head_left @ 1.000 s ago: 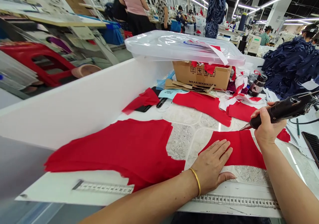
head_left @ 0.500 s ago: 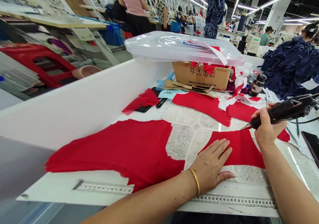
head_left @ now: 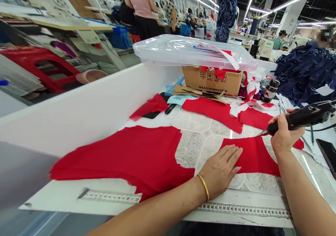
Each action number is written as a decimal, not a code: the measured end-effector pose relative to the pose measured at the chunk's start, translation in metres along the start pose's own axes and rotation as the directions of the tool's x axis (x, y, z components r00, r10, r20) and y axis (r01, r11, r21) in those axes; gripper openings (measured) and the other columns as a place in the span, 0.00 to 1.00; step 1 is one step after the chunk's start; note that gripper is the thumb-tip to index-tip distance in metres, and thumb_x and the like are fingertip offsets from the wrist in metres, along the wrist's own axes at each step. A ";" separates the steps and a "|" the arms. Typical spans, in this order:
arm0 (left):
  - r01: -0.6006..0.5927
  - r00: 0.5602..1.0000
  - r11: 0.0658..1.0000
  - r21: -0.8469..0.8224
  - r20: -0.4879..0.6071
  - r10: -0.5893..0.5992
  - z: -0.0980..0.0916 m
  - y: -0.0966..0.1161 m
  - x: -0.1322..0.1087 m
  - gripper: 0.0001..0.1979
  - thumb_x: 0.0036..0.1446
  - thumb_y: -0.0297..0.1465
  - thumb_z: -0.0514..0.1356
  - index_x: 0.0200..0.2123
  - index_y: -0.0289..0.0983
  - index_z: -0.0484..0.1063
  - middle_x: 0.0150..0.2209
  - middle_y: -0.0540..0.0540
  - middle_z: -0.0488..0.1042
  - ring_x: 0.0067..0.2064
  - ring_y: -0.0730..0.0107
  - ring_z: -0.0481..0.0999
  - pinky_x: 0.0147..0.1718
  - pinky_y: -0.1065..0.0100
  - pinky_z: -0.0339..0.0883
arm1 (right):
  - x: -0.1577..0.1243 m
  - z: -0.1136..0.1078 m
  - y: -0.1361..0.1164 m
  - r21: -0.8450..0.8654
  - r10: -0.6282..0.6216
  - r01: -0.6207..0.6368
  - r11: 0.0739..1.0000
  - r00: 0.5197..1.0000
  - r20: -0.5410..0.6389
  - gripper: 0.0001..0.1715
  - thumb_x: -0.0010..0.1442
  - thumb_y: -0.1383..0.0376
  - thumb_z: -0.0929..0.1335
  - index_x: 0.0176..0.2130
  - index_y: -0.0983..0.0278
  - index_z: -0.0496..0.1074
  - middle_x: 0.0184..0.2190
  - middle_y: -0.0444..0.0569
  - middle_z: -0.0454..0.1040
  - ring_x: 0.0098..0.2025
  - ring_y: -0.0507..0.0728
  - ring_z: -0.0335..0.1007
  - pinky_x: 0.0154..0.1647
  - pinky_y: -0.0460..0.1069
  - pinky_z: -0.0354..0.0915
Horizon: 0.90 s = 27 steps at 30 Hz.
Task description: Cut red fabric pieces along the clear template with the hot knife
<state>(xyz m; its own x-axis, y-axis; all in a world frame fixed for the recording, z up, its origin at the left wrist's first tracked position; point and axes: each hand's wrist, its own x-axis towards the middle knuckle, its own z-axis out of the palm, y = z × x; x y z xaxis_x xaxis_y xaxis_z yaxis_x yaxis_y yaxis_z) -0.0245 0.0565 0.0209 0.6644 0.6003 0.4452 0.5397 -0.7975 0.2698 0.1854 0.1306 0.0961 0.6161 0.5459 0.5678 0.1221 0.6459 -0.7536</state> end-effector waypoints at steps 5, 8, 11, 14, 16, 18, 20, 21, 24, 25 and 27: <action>0.036 0.999 0.998 -0.043 -0.039 -0.038 -0.006 -0.005 0.002 0.28 0.67 0.21 0.47 0.69 0.33 0.56 0.59 0.36 0.74 0.63 0.56 0.72 0.62 0.51 0.70 | -0.013 0.000 -0.023 0.041 0.022 -0.025 0.999 0.997 0.080 0.19 0.51 0.59 0.76 0.38 0.62 0.68 0.18 0.36 0.71 0.17 0.52 0.68 0.21 0.48 0.66; 0.059 0.998 0.996 -0.068 -0.013 -0.060 -0.009 -0.008 0.003 0.29 0.63 0.18 0.48 0.67 0.33 0.58 0.57 0.36 0.75 0.60 0.57 0.74 0.60 0.51 0.71 | -0.032 0.000 -0.038 0.068 0.074 -0.088 0.994 0.979 0.188 0.18 0.53 0.60 0.76 0.39 0.62 0.69 0.20 0.37 0.71 0.18 0.52 0.68 0.22 0.49 0.67; 0.077 0.997 0.993 -0.087 0.011 -0.076 -0.012 -0.010 0.005 0.25 0.63 0.19 0.49 0.63 0.33 0.63 0.54 0.38 0.77 0.58 0.59 0.75 0.58 0.54 0.73 | -0.055 0.001 -0.053 0.108 0.130 -0.172 0.979 0.939 0.319 0.15 0.56 0.62 0.75 0.41 0.61 0.69 0.21 0.37 0.71 0.20 0.51 0.67 0.23 0.49 0.68; 0.086 0.996 0.992 -0.089 0.009 -0.086 -0.015 -0.013 0.008 0.19 0.65 0.21 0.52 0.58 0.32 0.68 0.51 0.37 0.78 0.55 0.58 0.77 0.56 0.55 0.74 | -0.074 0.003 -0.066 0.142 0.166 -0.246 0.959 0.891 0.423 0.14 0.59 0.65 0.73 0.43 0.60 0.69 0.23 0.38 0.72 0.21 0.51 0.68 0.24 0.49 0.68; 0.098 0.995 0.991 -0.087 0.016 -0.097 -0.016 -0.015 0.009 0.17 0.65 0.22 0.53 0.56 0.32 0.69 0.49 0.38 0.78 0.53 0.57 0.77 0.54 0.55 0.75 | -0.084 0.006 -0.071 0.161 0.163 -0.264 0.951 0.870 0.465 0.13 0.59 0.67 0.72 0.44 0.59 0.68 0.24 0.37 0.71 0.22 0.51 0.68 0.25 0.49 0.68; 0.116 0.993 0.989 -0.092 0.036 -0.113 -0.018 -0.017 0.010 0.17 0.64 0.21 0.53 0.54 0.33 0.70 0.48 0.39 0.79 0.52 0.57 0.77 0.52 0.55 0.75 | -0.092 0.009 -0.073 0.171 0.158 -0.270 0.947 0.861 0.483 0.13 0.59 0.68 0.71 0.44 0.59 0.68 0.24 0.37 0.71 0.21 0.51 0.68 0.25 0.49 0.68; 0.131 0.991 0.986 -0.107 0.052 -0.126 -0.019 -0.017 0.010 0.16 0.63 0.21 0.53 0.52 0.34 0.71 0.46 0.41 0.79 0.49 0.57 0.78 0.50 0.56 0.76 | -0.097 0.012 -0.073 0.174 0.169 -0.284 0.943 0.859 0.484 0.14 0.59 0.68 0.71 0.44 0.59 0.68 0.24 0.37 0.71 0.22 0.51 0.68 0.25 0.49 0.68; 0.137 0.990 0.984 -0.118 0.059 -0.130 -0.020 -0.017 0.010 0.14 0.64 0.21 0.53 0.50 0.35 0.72 0.45 0.42 0.80 0.48 0.58 0.78 0.49 0.56 0.76 | -0.099 0.014 -0.072 0.176 0.174 -0.288 0.941 0.861 0.478 0.14 0.59 0.68 0.71 0.44 0.59 0.68 0.24 0.37 0.71 0.22 0.51 0.68 0.26 0.49 0.69; 0.135 0.990 0.980 -0.144 0.059 -0.128 -0.020 -0.017 0.010 0.12 0.65 0.22 0.53 0.47 0.35 0.73 0.42 0.42 0.80 0.46 0.58 0.78 0.48 0.57 0.76 | -0.103 0.015 -0.070 0.172 0.183 -0.292 0.941 0.867 0.464 0.13 0.58 0.67 0.71 0.44 0.59 0.68 0.24 0.36 0.70 0.22 0.51 0.68 0.29 0.52 0.72; 0.132 0.991 0.980 -0.147 0.056 -0.125 -0.020 -0.018 0.010 0.11 0.65 0.23 0.53 0.47 0.35 0.73 0.42 0.42 0.80 0.46 0.57 0.78 0.48 0.56 0.76 | -0.103 0.016 -0.070 0.171 0.184 -0.291 0.941 0.867 0.464 0.13 0.58 0.67 0.71 0.44 0.58 0.68 0.24 0.36 0.70 0.22 0.51 0.69 0.29 0.52 0.73; 0.130 0.991 0.981 -0.146 0.052 -0.123 -0.019 -0.018 0.010 0.11 0.65 0.23 0.54 0.47 0.34 0.73 0.41 0.41 0.80 0.46 0.57 0.78 0.48 0.56 0.76 | -0.104 0.017 -0.070 0.175 0.180 -0.288 0.941 0.868 0.462 0.13 0.58 0.68 0.71 0.43 0.58 0.68 0.23 0.36 0.70 0.21 0.52 0.69 0.29 0.52 0.73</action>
<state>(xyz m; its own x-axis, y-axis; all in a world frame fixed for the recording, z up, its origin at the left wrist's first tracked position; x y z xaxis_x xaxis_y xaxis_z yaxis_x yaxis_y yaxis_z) -0.0373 0.0757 0.0368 0.6185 0.6964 0.3638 0.5398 -0.7131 0.4474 0.0992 0.0378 0.0953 0.1972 0.8369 0.5106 -0.1989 0.5442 -0.8151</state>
